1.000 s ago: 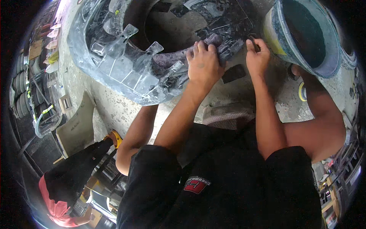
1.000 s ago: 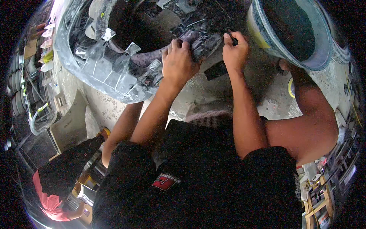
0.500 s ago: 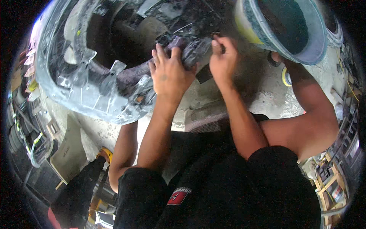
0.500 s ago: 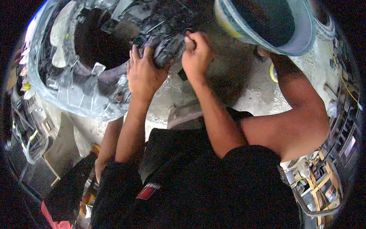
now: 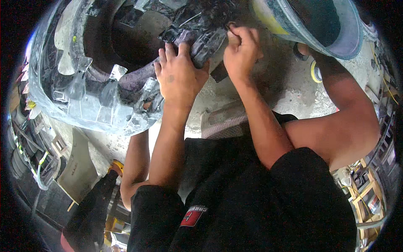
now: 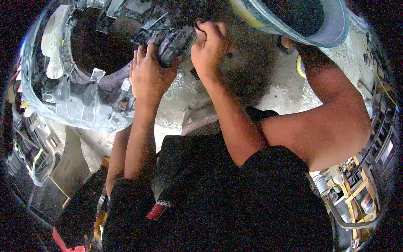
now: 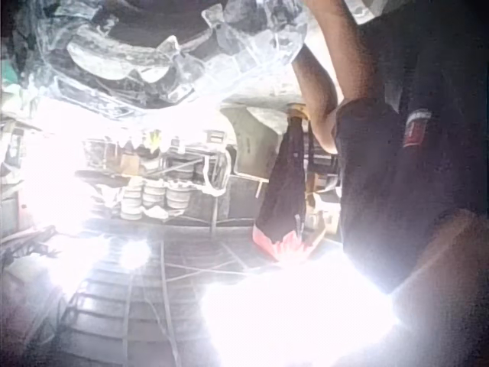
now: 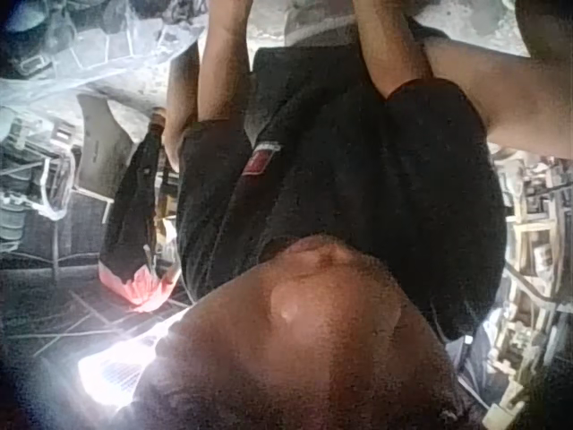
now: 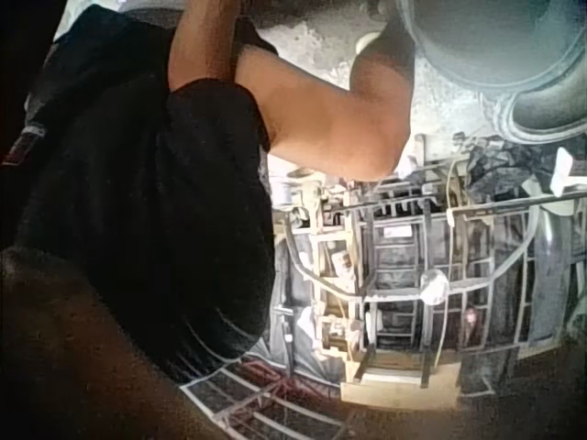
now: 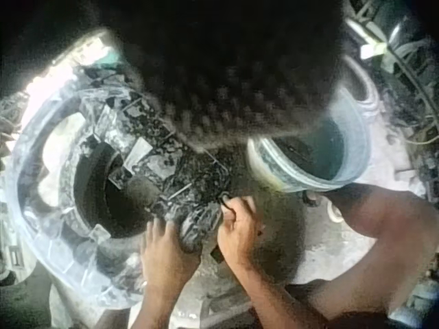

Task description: Sand down a black plastic car bumper or trim piece using sandpaper and water.

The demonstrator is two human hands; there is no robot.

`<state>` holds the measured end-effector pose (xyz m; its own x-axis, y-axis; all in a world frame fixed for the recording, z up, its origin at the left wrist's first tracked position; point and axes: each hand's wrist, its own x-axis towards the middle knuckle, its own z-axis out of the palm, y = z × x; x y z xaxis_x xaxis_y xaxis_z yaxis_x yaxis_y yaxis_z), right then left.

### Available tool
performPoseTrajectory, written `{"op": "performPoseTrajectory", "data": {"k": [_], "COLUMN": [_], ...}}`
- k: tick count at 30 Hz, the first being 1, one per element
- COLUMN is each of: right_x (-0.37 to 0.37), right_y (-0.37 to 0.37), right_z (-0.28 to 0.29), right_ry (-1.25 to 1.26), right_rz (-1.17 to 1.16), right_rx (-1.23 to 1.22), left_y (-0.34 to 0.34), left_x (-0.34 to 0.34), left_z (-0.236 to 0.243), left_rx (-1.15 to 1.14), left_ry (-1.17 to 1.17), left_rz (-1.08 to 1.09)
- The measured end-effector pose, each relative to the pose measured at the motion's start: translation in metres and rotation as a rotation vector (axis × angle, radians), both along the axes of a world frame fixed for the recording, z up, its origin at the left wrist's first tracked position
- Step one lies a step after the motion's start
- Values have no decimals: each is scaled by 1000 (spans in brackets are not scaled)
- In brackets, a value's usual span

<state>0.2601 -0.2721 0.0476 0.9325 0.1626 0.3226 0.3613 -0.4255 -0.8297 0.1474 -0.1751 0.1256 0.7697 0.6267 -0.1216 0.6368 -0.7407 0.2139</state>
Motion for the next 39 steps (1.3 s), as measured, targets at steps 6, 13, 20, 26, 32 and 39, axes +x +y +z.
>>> {"op": "performPoseTrajectory", "data": {"k": [6, 13, 20, 26, 32, 39], "right_x": [14, 23, 24, 23, 14, 5], "right_y": [5, 2, 1, 4, 2, 6], "right_z": [-3, 9, -1, 2, -2, 6], "right_ry": [-31, 171, 174, 294, 299, 346], "right_rz": [8, 89, -58, -57, -68, -47], "right_rx": [61, 163, 135, 313, 38, -32], "left_y": [1, 3, 0, 1, 1, 1], "left_x": [-1, -2, -1, -1, -5, -9], "left_z": [2, 2, -1, 5, -2, -3], "left_rx": [-21, -4, 28, -24, -1, -11], "left_ry": [-4, 52, 2, 27, 2, -18], "left_rz": [3, 16, -12, 10, 15, 23]}}
